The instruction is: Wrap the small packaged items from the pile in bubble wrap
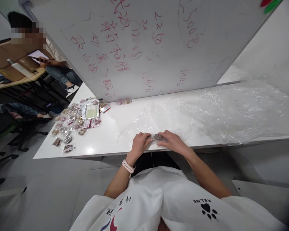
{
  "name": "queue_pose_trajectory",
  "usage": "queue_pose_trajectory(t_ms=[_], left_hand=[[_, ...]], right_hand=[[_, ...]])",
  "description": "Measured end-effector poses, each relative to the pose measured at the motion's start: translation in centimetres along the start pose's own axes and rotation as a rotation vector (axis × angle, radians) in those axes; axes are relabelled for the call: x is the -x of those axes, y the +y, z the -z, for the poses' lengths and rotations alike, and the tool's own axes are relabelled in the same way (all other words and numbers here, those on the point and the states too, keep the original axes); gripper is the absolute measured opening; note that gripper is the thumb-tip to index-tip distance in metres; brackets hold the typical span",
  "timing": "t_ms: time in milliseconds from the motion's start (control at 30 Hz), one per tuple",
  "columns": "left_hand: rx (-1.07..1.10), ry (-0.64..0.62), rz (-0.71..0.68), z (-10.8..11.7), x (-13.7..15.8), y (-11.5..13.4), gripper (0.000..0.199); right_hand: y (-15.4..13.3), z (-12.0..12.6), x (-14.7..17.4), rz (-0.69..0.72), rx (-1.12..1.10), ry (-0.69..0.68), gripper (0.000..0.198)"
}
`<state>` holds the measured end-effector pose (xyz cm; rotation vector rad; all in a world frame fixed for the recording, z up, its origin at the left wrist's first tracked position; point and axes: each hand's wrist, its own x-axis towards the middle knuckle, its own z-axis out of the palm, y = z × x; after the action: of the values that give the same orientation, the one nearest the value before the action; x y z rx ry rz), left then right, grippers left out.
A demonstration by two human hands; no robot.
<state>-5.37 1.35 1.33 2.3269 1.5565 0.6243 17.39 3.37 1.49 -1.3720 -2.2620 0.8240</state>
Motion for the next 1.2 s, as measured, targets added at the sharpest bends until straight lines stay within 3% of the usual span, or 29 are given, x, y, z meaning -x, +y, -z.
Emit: queue_pose_trajectory(t_ms=[67,167,233,300,367,433,500,533,600,667,733,833,900,967,1100,1200], left_hand=[[0.032,-0.029,0.104,0.4,0.1,0.5,0.025],[0.029,-0.091,0.337,0.6,-1.0,0.8,0.029],[-0.041,-0.107,0.413,0.6,-2.3,0.7,0.029],[-0.143,-0.045,0.375,0.7,-3.3,0.7,0.028],[-0.212,0.102,0.298,1.0,-3.4,1.1,0.027],[-0.14,0.249,0.232,1.3,-2.1,2.1,0.023],[0.11,0.266,0.219,1.5,0.2,3.4,0.019],[0.29,0.198,0.245,1.5,1.6,4.0,0.021],[0.715,-0.005,0.408,1.5,4.0,4.7,0.022],[1.142,-0.053,0.665,1.7,5.7,4.5,0.033],[1.451,0.16,0.863,2.3,6.2,3.4,0.049],[1.6,0.496,0.899,3.1,5.4,1.6,0.065],[1.546,0.531,0.821,2.9,4.2,1.1,0.07],[1.357,0.442,0.667,1.9,2.7,1.4,0.071],[0.653,0.122,0.239,-1.4,0.6,3.0,0.06],[0.259,0.017,0.062,-2.8,0.2,3.5,0.051]], right_hand=[[0.1,0.0,1.1,0.018,0.093,0.022,0.038],[0.5,0.1,1.0,-0.071,0.263,0.112,0.047],[0.6,0.2,0.2,-0.129,0.4,0.215,0.046],[0.2,0.0,-0.7,-0.122,0.482,0.366,0.034],[-0.6,-0.5,-1.2,-0.032,0.48,0.49,0.025],[-1.5,-1.5,-1.3,0.116,0.41,0.476,0.026],[-1.9,-2.8,-1.1,0.256,0.338,0.347,0.033],[-1.9,-3.4,-1.1,0.292,0.317,0.281,0.036],[-1.7,-4.5,-0.9,0.29,0.299,0.199,0.041],[-1.4,-5.1,-0.9,0.242,0.293,0.17,0.043],[-1.2,-5.3,-0.9,0.214,0.29,0.16,0.043],[-1.2,-5.1,-0.9,0.217,0.298,0.155,0.043],[-1.2,-5.1,-0.9,0.227,0.299,0.152,0.044],[-1.2,-5.1,-1.0,0.242,0.291,0.147,0.044],[-1.2,-5.1,-1.4,0.261,0.254,0.141,0.04],[-1.2,-4.6,-0.6,0.286,0.199,0.168,0.043]])
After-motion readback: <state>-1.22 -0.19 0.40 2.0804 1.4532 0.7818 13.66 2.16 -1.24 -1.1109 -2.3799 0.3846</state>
